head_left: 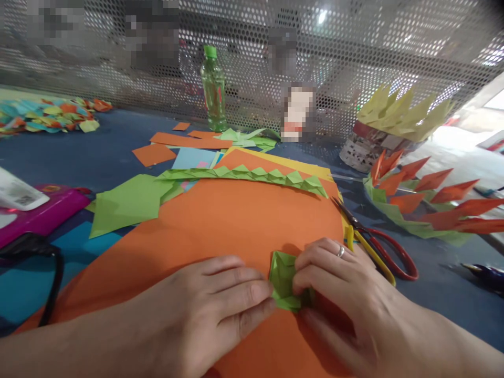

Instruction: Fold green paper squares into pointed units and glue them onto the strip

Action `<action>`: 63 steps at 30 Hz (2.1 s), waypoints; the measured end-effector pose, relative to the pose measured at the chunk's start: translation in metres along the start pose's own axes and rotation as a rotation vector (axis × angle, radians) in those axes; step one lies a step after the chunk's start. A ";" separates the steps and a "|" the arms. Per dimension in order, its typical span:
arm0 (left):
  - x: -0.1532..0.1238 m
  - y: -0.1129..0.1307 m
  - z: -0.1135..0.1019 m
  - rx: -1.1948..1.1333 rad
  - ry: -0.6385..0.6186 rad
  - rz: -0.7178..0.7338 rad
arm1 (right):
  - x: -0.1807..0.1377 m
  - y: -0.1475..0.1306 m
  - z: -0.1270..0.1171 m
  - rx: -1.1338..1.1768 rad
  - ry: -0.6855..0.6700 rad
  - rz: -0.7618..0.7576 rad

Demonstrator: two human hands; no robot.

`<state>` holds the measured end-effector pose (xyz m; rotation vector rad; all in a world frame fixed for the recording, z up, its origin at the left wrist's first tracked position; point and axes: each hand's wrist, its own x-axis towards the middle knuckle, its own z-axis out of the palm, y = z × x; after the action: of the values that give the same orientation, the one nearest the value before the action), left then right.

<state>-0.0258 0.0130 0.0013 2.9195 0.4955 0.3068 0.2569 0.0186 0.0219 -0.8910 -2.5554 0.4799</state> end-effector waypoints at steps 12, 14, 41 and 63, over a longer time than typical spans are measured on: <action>0.003 0.001 0.001 -0.007 0.072 -0.023 | -0.001 0.008 0.008 -0.033 0.067 -0.107; 0.004 0.001 0.000 -0.006 0.065 -0.026 | -0.001 0.009 0.008 -0.072 0.091 -0.162; 0.003 0.001 -0.002 0.051 0.053 0.014 | -0.004 0.011 0.006 -0.233 0.085 -0.374; 0.001 0.002 -0.004 0.057 0.073 0.013 | -0.004 0.007 0.002 -0.365 0.095 -0.432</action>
<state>-0.0253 0.0123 0.0056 2.9769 0.5048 0.4084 0.2620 0.0207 0.0162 -0.4286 -2.6811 -0.1568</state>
